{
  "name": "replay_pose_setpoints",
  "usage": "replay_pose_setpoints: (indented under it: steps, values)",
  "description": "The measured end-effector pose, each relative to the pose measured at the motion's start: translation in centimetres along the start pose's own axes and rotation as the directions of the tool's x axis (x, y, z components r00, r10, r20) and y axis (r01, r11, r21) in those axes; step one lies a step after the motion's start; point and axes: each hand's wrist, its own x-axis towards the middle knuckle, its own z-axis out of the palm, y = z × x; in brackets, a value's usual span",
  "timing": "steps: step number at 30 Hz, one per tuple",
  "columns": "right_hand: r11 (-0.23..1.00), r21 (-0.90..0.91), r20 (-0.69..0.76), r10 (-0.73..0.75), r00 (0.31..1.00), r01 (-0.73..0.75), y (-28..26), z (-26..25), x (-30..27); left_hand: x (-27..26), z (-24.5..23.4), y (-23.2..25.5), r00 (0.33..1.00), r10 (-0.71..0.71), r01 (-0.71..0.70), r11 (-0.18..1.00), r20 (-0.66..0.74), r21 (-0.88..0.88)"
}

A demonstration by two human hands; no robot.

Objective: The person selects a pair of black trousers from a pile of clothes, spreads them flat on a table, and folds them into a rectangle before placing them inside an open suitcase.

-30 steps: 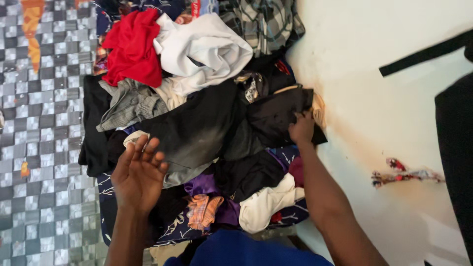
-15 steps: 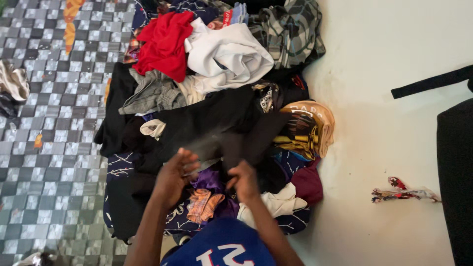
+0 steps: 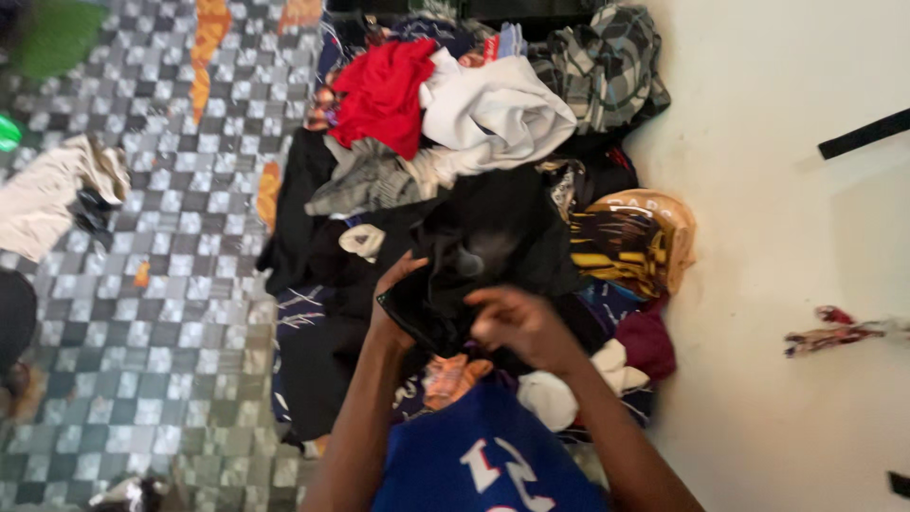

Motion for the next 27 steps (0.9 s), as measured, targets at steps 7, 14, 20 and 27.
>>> replay_pose_setpoints:
  steps: [7,14,20,27]
  values:
    - [0.926,-0.150,-0.315,-0.376,0.871,0.346,-3.5,5.1,1.1,-5.2,3.0,7.8,0.932,-0.115,0.080,0.990,0.343,0.115]
    - [0.877,0.317,-0.133,-0.337,0.932,0.362,-2.0,13.5,4.4,-9.4,0.7,11.9,0.982,-0.113,0.023,0.870,0.154,0.493]
    - [0.799,0.553,-0.216,-0.137,0.967,0.237,-1.9,16.4,5.7,-11.3,-2.5,13.5,0.881,-0.316,-0.110,0.588,0.353,0.801]
    - [0.868,0.443,-0.309,-0.088,0.947,0.226,-1.5,18.0,4.9,-11.7,-3.7,14.2,0.756,-0.498,-0.062,0.591,0.424,0.804]
